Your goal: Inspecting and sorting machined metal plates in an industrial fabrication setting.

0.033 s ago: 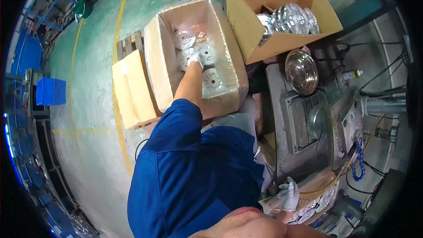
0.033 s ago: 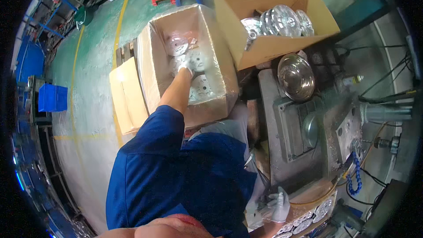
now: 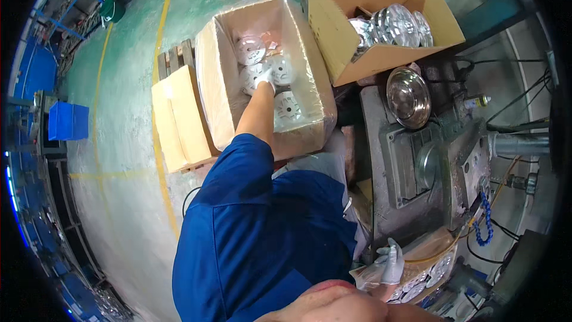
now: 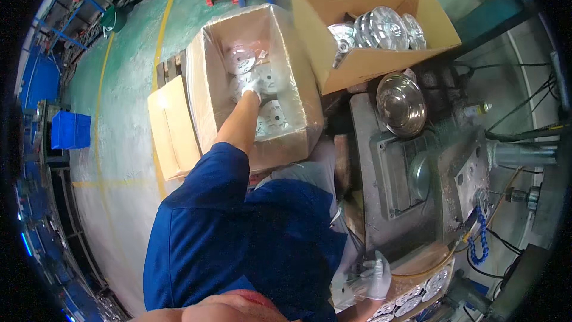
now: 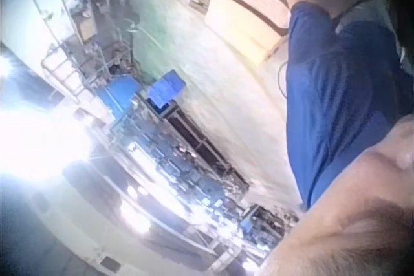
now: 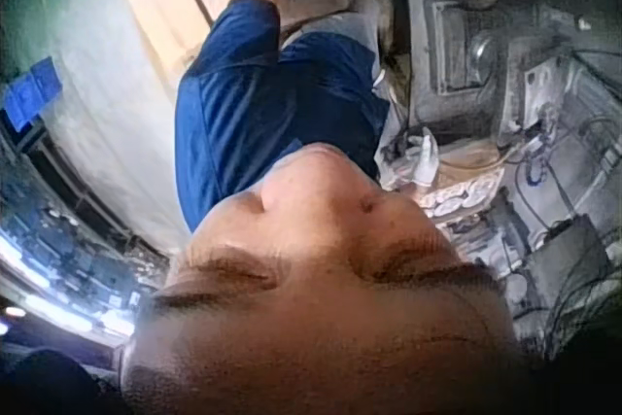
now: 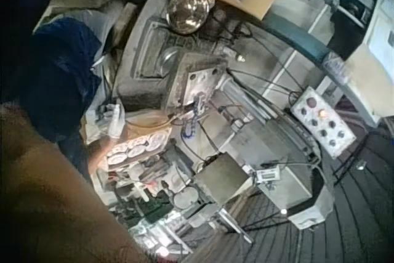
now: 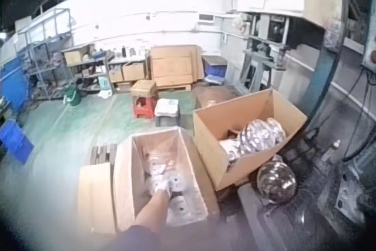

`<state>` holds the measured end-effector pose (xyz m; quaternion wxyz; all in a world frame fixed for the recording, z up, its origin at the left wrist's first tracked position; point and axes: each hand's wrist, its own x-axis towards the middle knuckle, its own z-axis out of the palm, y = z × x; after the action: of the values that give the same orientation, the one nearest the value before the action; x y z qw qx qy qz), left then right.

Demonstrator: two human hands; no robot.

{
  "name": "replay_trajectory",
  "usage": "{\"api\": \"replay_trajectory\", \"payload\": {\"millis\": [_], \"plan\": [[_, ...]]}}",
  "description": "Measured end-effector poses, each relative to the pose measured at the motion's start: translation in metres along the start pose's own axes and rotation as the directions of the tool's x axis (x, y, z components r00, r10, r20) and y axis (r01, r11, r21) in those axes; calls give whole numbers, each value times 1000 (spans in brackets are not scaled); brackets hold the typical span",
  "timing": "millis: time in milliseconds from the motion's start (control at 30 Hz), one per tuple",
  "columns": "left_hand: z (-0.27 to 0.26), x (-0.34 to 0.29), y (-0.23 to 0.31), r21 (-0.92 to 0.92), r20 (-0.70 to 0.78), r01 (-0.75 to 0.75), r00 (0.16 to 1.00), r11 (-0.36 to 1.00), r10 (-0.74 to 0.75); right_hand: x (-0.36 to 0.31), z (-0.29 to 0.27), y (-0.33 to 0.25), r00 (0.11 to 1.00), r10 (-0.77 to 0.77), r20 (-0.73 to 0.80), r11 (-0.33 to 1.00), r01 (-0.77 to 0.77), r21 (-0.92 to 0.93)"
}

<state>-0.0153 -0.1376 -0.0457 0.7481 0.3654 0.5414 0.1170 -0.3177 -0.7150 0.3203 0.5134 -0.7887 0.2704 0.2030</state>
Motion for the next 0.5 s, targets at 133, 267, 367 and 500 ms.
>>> {"api": "replay_trajectory", "payload": {"millis": [133,267,367,500], "plan": [[-4,-40,34,478,-12,-45,998,877,58,10,6,-5,998,-43,55,998,46,-47],[-32,-34,65,479,-13,-79,995,874,97,23,-5,0,989,-58,137,989,75,-125],[-52,-120,118,229,245,-46,969,972,-12,23,1,11,990,-96,105,993,102,-54],[-75,-228,159,88,502,-214,853,973,142,25,10,26,993,-77,93,997,73,37]]}}
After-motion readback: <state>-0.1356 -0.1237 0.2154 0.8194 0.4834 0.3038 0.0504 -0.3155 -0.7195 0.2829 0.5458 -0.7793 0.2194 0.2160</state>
